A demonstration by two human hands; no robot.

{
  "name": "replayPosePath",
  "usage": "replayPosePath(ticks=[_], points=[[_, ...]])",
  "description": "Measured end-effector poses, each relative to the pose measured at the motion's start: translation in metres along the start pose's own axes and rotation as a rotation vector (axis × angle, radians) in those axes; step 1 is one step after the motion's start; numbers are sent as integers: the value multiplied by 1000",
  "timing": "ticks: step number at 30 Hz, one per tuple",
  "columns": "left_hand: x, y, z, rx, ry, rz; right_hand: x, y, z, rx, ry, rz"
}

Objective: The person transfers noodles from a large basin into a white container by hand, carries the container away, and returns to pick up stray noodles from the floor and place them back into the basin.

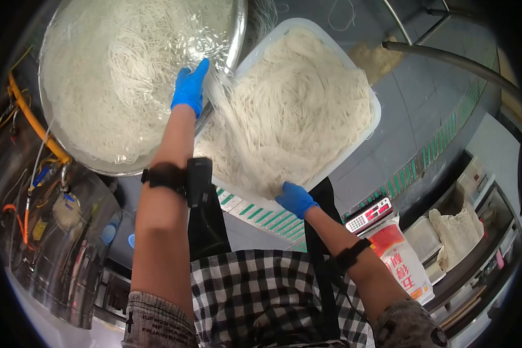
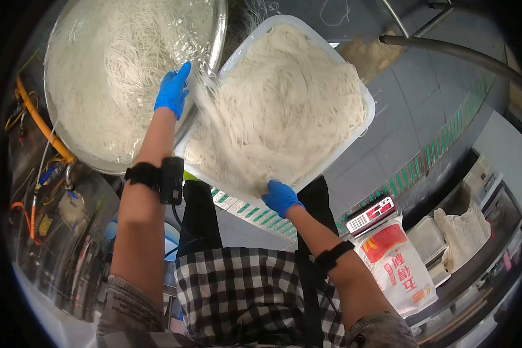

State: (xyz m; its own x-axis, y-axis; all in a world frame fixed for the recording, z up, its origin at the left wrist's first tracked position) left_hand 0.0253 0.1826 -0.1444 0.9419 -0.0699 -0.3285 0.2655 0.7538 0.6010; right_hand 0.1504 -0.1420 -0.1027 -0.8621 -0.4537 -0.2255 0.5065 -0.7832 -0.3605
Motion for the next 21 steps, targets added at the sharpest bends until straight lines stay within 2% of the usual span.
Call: replayPosePath(ticks=[2,3,5,7,9,10,12,13,15,17,19,21], points=[[22,6,-13,-31,-214,195,-13,0,3,-31,-44,100],[27,7,-24,-23,-210,200,-19,2,5,-38,-41,105],[40,9,-45,89,-220,207,-30,-5,11,-220,92,182],[46,7,-60,41,-141,238,-39,-14,13,-211,95,224],[58,8,-60,-99,-428,553,-48,-25,12,-165,89,7],[54,11,-59,-92,-426,552,-49,-28,10,-172,90,7],[56,11,-44,-313,-642,698,-57,-38,5,-220,117,-246],[55,16,-38,-304,-643,699,-61,-44,0,-229,121,-244],[41,24,-37,-27,-334,393,-72,-54,-19,-151,107,-562],[37,16,-49,-8,-314,376,-101,-91,-41,-236,217,-744],[36,9,-55,-34,-302,488,-144,-144,-64,-409,296,-857],[38,-11,-86,-30,-312,428,-163,-169,-117,-407,276,-936]])
Point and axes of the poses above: each hand's wrist, its own z-axis away from the middle knuckle, its own x-axis out of the palm, y = z × x, the point moved 5 cm from there along -z, towards the middle knuckle, and after that the axes turned 4 degrees about y, right-handed, at the moved point
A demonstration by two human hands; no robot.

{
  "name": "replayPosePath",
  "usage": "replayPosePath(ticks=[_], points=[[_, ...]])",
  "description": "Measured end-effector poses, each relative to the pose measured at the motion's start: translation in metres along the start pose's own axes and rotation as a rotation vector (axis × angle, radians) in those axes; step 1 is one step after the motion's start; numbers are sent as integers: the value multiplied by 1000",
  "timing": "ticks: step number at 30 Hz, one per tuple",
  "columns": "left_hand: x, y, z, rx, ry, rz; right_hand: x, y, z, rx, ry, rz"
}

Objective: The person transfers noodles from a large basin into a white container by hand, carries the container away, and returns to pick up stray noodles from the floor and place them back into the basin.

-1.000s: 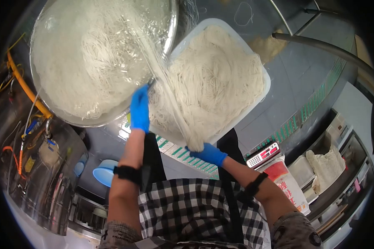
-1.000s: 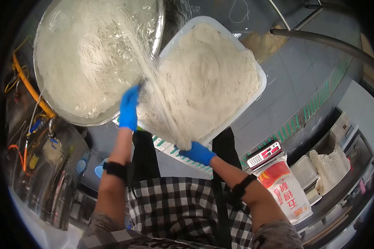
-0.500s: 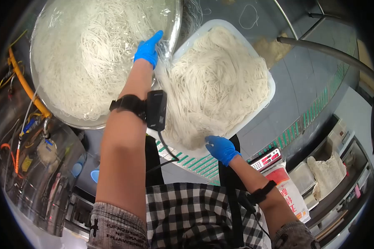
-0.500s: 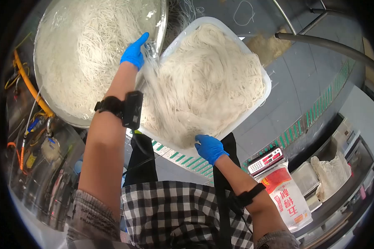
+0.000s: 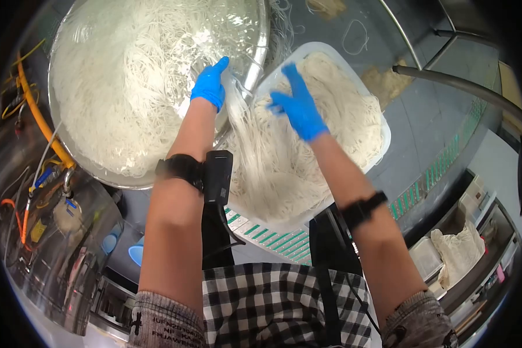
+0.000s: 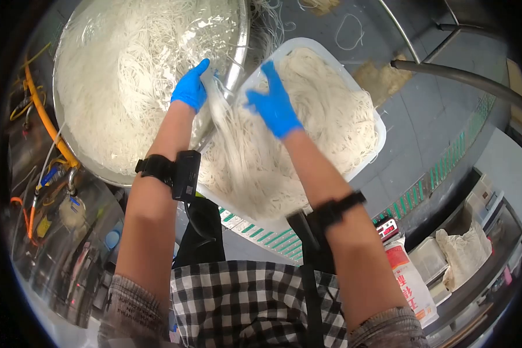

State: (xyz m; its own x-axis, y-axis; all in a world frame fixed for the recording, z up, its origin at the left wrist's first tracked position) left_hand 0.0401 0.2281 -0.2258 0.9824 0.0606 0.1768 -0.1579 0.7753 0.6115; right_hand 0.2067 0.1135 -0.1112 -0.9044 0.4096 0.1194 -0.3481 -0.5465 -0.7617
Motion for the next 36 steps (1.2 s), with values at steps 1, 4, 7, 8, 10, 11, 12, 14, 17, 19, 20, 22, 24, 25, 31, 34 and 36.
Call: replayPosePath(ticks=[1,4,7,8,10,11,12,14,17,19,20,22,24,25,31,34,36], points=[[-5,-5,-11,-9,-5,-60,4,0,-34,-153,21,75],[15,2,-5,-97,-124,78,12,-6,-89,-276,1,159],[36,12,4,-256,-233,328,22,7,-101,-83,-158,203],[41,14,7,-259,-230,327,25,20,-100,81,-263,238],[51,20,8,-199,-182,328,41,49,-52,420,-369,266],[54,23,9,-210,-149,371,50,57,-26,448,-345,189],[55,24,11,-212,-151,371,58,65,-2,475,-324,110],[62,33,20,-191,-327,490,66,76,33,581,-339,49],[52,32,33,-283,-468,505,65,93,59,574,-531,254],[59,39,60,-280,-622,479,51,85,74,556,-548,249],[67,45,88,-275,-622,481,42,80,80,542,-568,246],[69,62,137,130,-347,-287,15,76,87,597,-537,7],[76,58,189,49,-457,-422,8,63,95,647,-495,-232],[78,44,218,71,-525,-353,4,44,96,531,-390,-192],[73,-57,355,406,-1049,-1414,29,-5,120,697,-586,-773],[51,-90,369,466,-1191,-1454,33,-5,144,738,-539,-46],[53,-66,372,1023,-1053,-1229,24,-6,163,539,-518,139]])
Point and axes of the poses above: each hand's wrist, its own z-axis away from the middle knuckle, its own x-axis out of the palm, y = z × x, the point moved 5 cm from there along -z, towards the middle knuckle, and after that the axes turned 4 degrees about y, right-handed, at the moved point
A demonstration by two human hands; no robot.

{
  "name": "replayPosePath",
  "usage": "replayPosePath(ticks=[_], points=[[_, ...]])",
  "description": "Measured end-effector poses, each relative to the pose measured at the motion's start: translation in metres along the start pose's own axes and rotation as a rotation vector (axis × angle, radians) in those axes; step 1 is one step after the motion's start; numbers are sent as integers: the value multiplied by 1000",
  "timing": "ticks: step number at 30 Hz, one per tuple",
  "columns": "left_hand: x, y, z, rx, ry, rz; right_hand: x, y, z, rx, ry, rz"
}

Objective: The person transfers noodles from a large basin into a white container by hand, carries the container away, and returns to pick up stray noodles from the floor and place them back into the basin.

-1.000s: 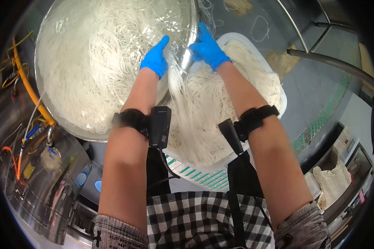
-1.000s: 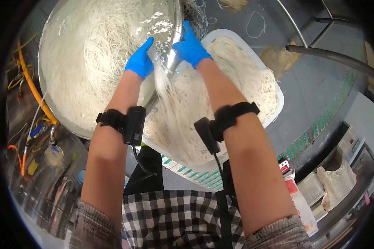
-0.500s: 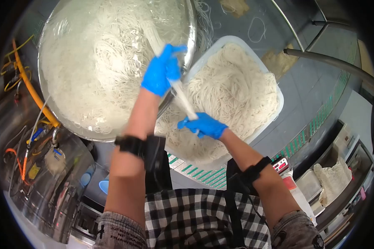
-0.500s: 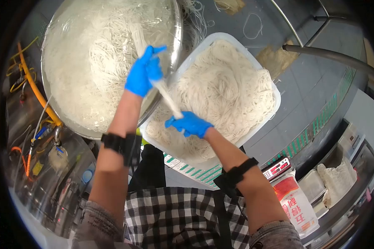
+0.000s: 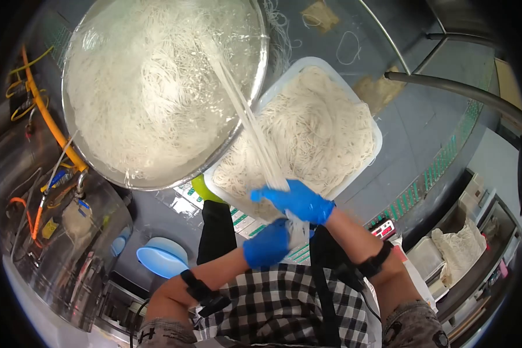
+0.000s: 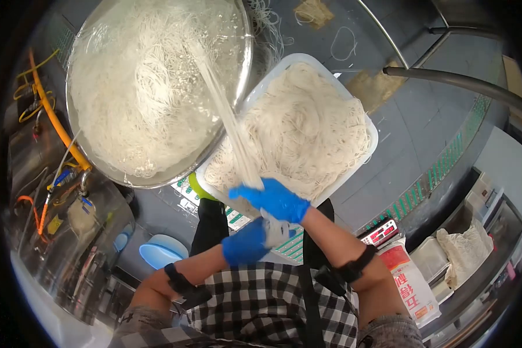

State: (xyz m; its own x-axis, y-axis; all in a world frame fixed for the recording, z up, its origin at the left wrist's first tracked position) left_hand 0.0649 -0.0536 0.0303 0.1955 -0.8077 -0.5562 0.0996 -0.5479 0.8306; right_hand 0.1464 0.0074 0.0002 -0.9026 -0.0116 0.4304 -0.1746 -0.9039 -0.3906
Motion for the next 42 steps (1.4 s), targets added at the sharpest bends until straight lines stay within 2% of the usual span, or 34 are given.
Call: replayPosePath(ticks=[1,2,4,5,7,8,9,11,12,14,16,17,18,19,20,22,24,26,27,28,29,30,32,34,35,37,38,39,40,42], points=[[-7,-22,2,-472,242,675,-3,2,10,-145,89,202],[-53,-27,-8,-370,282,505,-6,12,20,-145,93,200],[-79,-62,-2,-677,556,473,-16,19,44,-420,150,611],[-90,-87,-13,-418,599,-51,-19,20,53,-422,155,608],[-120,-145,-36,-551,600,-394,-4,12,79,-641,-69,1074],[-142,-166,-55,-475,676,-587,-5,12,88,-643,-61,1071],[-165,-177,-73,-518,670,-610,-2,15,98,-663,-127,1090],[-182,-233,-89,-698,379,-986,-2,22,115,-686,-187,1107],[-193,-251,-91,-687,385,-988,-4,22,123,-737,-222,989],[-200,-286,-94,-702,79,-1089,-8,22,133,-780,-233,874],[-203,-309,-95,-719,-95,-1055,-20,17,141,-864,-113,615],[-201,-327,-90,-702,-98,-1045,-26,28,139,-745,-183,647],[-196,-353,-81,-757,-42,-781,-35,23,137,-613,-179,603],[-192,-360,-77,-810,9,-520,-47,40,127,-575,-6,571],[-185,-362,-70,-810,0,-521,-58,57,119,-535,160,537],[-174,-335,-47,-971,595,343,-71,28,106,-52,279,-236],[-164,-277,-36,-1081,698,592,-97,42,69,-251,454,-529],[-149,-220,-23,-1073,712,709,-116,55,29,-294,515,-996],[-144,-193,-19,-1045,726,671,-124,60,11,-289,514,-995],[-137,-166,-16,-1018,739,634,-137,66,0,-342,609,-1063],[-129,-136,-16,-931,773,682,-146,70,-6,-397,704,-1128],[-121,-110,-16,-840,804,730,-151,71,-7,-396,705,-1127],[-95,-75,-18,-918,788,955,-172,81,6,-379,788,-1198],[-52,-66,-20,-769,860,1918,-199,92,16,-406,818,-1209],[-40,-60,-24,-765,859,1924,-214,98,21,-436,844,-1226],[-43,-39,-50,-637,647,750,-237,100,26,-433,873,-1259],[-38,-37,-57,-634,643,755,-248,102,28,-428,897,-1297],[-31,-40,-68,-622,568,618,-263,109,25,-411,821,-1174],[-24,-44,-76,-608,492,480,-263,102,31,-414,826,-1175],[0,-61,-82,-603,476,417,-268,98,49,-223,1054,-813]])
Point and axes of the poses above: each hand's wrist, its own z-axis away from the middle knuckle, its own x-axis out of the palm, y = z × x, the point moved 5 cm from there along -z, towards the middle knuckle, and after that the axes turned 4 degrees about y, right-handed, at the moved point
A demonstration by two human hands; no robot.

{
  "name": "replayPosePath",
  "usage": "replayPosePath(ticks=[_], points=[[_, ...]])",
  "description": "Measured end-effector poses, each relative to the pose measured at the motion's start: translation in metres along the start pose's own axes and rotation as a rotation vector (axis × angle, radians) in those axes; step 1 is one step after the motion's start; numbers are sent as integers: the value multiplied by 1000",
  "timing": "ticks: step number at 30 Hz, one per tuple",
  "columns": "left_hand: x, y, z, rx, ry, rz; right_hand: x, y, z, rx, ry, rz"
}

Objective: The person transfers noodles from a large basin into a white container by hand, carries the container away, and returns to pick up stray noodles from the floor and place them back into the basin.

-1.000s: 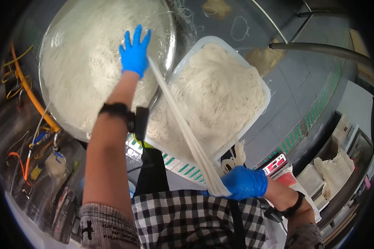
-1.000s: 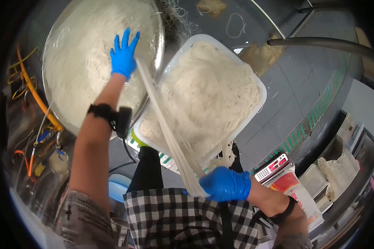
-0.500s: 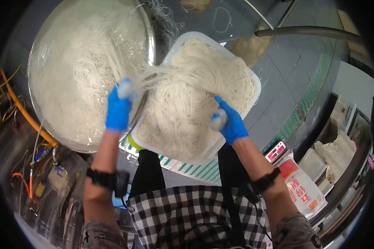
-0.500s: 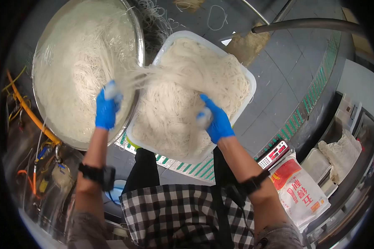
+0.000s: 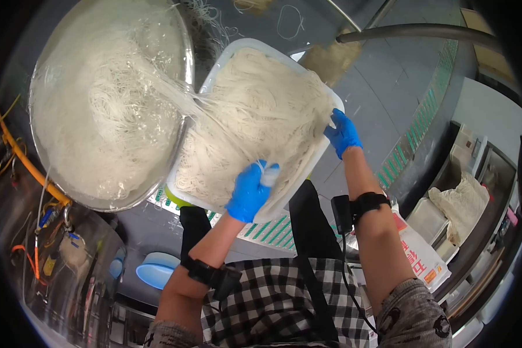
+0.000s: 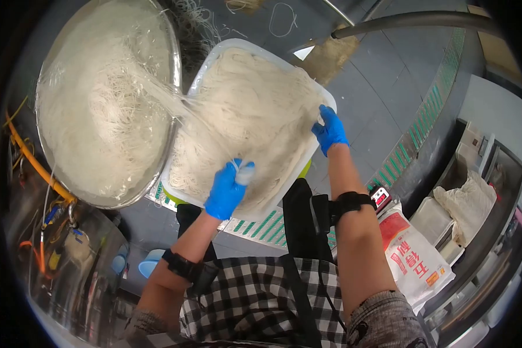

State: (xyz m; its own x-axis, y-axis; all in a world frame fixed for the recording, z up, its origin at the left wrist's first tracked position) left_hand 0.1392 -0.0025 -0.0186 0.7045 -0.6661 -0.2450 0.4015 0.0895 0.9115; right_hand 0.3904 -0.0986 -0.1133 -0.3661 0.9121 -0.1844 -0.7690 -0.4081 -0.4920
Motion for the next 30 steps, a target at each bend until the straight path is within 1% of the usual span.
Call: replayPosePath(ticks=[1,2,3,4,6,7,9,10,11,12,13,14,15,16,17,18,19,20,22,23,24,25,26,27,28,29,30], points=[[3,-7,-5,-47,29,80,-6,1,-3,2,6,-1],[6,-14,-9,-95,58,160,-10,2,-5,-1,-44,29],[7,-18,-12,-125,24,161,-13,3,-6,-5,-94,58],[7,-17,-13,-126,20,161,-19,5,-7,-4,-91,56],[2,-8,-14,0,51,123,-32,14,-3,13,-36,136],[2,-6,-13,0,49,118,-34,22,0,15,-37,131],[2,2,-6,73,29,25,-26,15,14,-581,50,602],[-2,9,-3,71,33,17,2,12,42,-707,-88,519],[-3,27,3,208,-32,-74,38,3,80,-826,-230,432],[-3,43,10,341,-98,-168,68,5,104,-754,-466,411],[-8,52,15,332,-92,-182,96,7,124,-637,-650,442],[-5,61,23,378,-208,-275,120,16,131,-547,-767,421],[0,66,31,423,-323,-364,145,18,138,-564,-818,529],[1,68,38,420,-315,-372,168,26,133,-583,-854,586],[3,66,46,414,-383,-428,193,32,125,-604,-888,645],[7,64,50,406,-452,-484,218,32,117,-642,-878,729],[4,74,46,378,-432,-453,240,32,108,-680,-865,813],[4,72,45,374,-425,-457,262,34,99,-681,-873,813],[6,67,46,371,-441,-353,295,39,77,-672,-741,951],[8,53,51,356,-397,-277,306,45,71,-674,-748,954],[12,39,51,349,-389,-277,315,57,65,-542,-760,952],[10,28,48,305,-329,-194,320,70,64,-405,-773,951],[7,16,47,259,-266,-110,320,80,65,-396,-784,961],[6,0,39,61,-300,68,313,92,71,-262,-891,891],[12,-25,43,50,-292,78,308,102,80,-128,-987,817],[26,-69,48,-103,-312,185,306,112,76,-116,-924,708],[24,-80,42,-252,-330,290,306,111,78,-119,-931,718]])
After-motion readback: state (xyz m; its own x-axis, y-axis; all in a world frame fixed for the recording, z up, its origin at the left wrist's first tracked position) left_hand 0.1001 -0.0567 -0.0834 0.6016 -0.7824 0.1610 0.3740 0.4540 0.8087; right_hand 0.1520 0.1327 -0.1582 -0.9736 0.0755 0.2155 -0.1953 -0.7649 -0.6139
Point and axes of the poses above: each hand's wrist, its own z-axis away from the middle knuckle, its own x-axis out of the palm, y = z × x, the point moved 5 cm from there along -z, towards the middle knuckle, and after that the axes turned 4 degrees about y, right-handed, at the moved point
